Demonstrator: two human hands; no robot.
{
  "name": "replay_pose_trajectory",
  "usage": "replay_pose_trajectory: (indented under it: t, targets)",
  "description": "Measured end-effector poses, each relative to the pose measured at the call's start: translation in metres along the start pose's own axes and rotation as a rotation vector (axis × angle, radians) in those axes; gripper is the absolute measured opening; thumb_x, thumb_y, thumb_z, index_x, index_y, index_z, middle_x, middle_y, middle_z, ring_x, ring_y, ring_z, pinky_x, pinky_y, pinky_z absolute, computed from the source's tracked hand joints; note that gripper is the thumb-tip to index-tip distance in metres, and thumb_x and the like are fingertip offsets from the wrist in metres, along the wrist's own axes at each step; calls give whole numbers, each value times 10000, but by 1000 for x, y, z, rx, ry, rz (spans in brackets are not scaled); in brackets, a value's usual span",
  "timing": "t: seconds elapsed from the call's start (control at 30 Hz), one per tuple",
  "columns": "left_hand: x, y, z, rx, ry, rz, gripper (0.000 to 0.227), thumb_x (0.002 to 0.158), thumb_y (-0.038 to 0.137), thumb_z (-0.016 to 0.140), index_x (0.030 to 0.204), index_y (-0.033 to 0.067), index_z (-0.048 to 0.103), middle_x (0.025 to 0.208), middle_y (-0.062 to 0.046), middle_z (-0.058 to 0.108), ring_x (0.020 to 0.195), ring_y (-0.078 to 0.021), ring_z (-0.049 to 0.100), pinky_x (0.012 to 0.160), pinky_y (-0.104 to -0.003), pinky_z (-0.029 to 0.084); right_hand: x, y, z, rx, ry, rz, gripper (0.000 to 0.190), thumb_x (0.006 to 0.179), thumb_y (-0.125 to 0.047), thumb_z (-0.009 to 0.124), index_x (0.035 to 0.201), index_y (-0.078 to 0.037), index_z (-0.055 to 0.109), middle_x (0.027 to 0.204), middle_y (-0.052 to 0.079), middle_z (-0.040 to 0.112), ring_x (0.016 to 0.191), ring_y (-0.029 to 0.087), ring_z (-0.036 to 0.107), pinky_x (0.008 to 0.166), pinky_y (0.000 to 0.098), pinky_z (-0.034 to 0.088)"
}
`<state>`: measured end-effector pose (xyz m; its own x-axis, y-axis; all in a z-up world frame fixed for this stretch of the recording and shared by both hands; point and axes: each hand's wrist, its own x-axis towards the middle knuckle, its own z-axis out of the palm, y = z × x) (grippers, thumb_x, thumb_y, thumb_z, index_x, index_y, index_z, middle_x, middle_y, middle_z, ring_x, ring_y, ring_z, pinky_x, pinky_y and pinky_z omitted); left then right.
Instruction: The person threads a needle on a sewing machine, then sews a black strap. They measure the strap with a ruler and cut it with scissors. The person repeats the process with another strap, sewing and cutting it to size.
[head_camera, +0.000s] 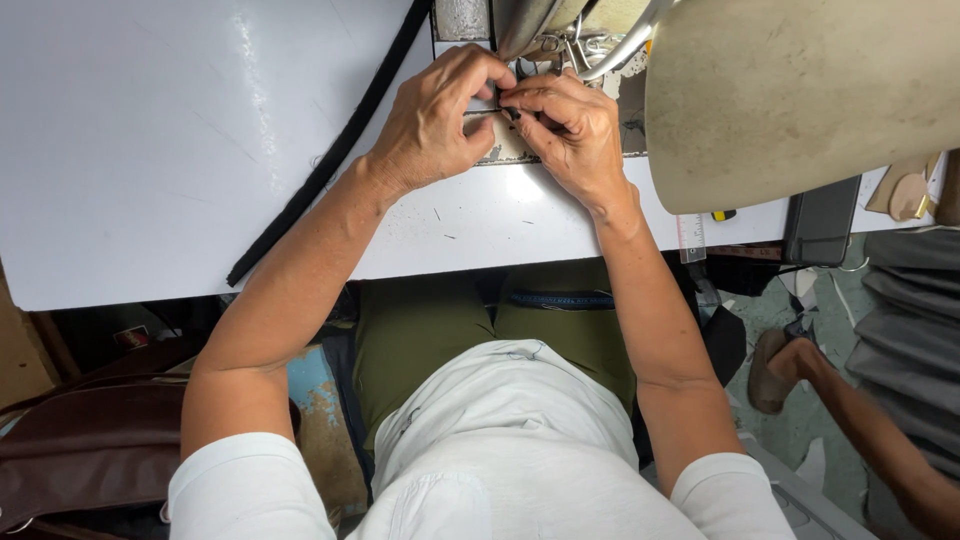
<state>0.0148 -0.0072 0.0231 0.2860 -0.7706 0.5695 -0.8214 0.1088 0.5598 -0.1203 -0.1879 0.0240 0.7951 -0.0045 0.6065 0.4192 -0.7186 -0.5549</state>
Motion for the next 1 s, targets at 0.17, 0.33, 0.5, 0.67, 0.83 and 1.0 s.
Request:
replay_pose_trajectory:
  t: [0.17,0.33,0.5,0.67,0.83,1.0]
  targets:
    - [1,-13,17,121,67,94,297,883,-140,759,1099,41,664,1020,-56,717,882,-227,670,759,-329,612,-1,-4,0,-33,40,-55,87,1107,-7,703,1107,49,770,1096,189,778,939,325,733,847,422,552]
    - [3,-16,19,154,143,108,230,875,-89,859,1002,59,738,935,-24,762,840,-205,686,714,-322,598,-2,-11,-3,-47,41,-1,76,1082,27,702,1095,30,777,1077,160,751,854,248,666,740,355,499]
    - [3,-16,19,42,147,72,236,891,-67,919,940,59,726,895,-27,759,784,-173,692,691,-291,595,-11,-5,-1,-69,77,125,166,1050,-16,814,1207,-24,760,840,13,593,730,154,470,767,314,454]
    - [4,-12,16,46,96,34,179,936,1,898,952,65,732,954,-22,749,762,-159,682,638,-296,552,-7,-7,-3,-2,81,102,76,1070,-17,801,1138,-4,772,1070,124,740,749,185,572,750,318,528]
    - [3,-13,15,-50,22,-120,157,987,112,905,1031,115,754,992,21,760,723,-114,683,651,-285,547,-12,-2,-2,-39,118,180,73,1111,-93,772,1141,-45,819,941,43,765,747,159,547,737,301,485]
    - [4,-11,18,17,49,-180,135,888,76,787,964,182,750,758,76,665,631,-89,593,593,-295,498,-11,-1,-3,25,70,231,155,1151,-146,693,1204,-51,803,953,47,773,737,152,597,757,312,497]
